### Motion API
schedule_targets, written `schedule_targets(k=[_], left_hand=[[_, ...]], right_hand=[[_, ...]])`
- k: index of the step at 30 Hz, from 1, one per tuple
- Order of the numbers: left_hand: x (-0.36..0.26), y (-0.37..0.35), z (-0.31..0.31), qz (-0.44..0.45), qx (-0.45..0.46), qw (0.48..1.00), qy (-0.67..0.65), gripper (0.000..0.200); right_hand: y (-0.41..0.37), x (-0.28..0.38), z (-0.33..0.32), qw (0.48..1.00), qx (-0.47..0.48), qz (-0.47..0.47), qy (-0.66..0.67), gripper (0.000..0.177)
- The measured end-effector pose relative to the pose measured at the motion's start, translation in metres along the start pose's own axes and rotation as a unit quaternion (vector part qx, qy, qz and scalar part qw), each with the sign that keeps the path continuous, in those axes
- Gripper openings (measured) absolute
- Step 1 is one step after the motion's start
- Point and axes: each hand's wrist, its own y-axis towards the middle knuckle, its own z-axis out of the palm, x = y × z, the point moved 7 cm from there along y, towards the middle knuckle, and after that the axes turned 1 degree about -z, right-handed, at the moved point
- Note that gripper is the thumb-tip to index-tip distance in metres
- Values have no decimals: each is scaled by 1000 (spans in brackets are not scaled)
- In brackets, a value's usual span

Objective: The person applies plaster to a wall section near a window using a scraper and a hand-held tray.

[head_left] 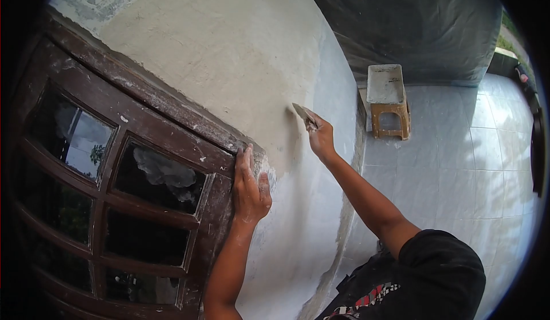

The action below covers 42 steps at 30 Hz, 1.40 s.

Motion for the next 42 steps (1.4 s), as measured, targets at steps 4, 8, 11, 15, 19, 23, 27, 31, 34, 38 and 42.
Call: schedule_targets(k=[4,8,11,15,19,23,27,31,34,38,42], left_hand=[[0,4,-1,-2,-5,1000,-3,56],[4,1,-1,-8,-39,999,-22,57],[4,1,-1,-6,-34,999,-16,57],[1,1,-3,-5,-30,1000,-4,58],[2,3,0,-8,-5,1000,-5,56],[6,1,0,-8,-36,999,-21,58],[5,2,-1,-12,-35,999,-19,58],[3,2,-1,-9,-12,1000,0,57],[5,1,2,-11,-16,1000,-10,57],[4,2,0,-7,-31,999,-16,58],[4,2,-1,-4,-31,999,-13,58]], right_hand=[[-30,11,33,981,-1,-143,-129,52],[-110,1,31,962,55,-195,-183,50],[-137,-17,3,987,136,16,-86,38],[-106,-35,-19,963,3,181,199,31],[-91,-26,-19,947,2,200,252,26],[-96,-22,-15,940,21,192,280,28],[-95,-19,-13,948,5,186,258,29],[-89,-9,-7,990,-10,75,123,33],[-99,9,13,998,35,46,-39,39],[-99,18,34,990,-24,-115,-83,58],[-139,27,63,957,20,-199,-209,59]])
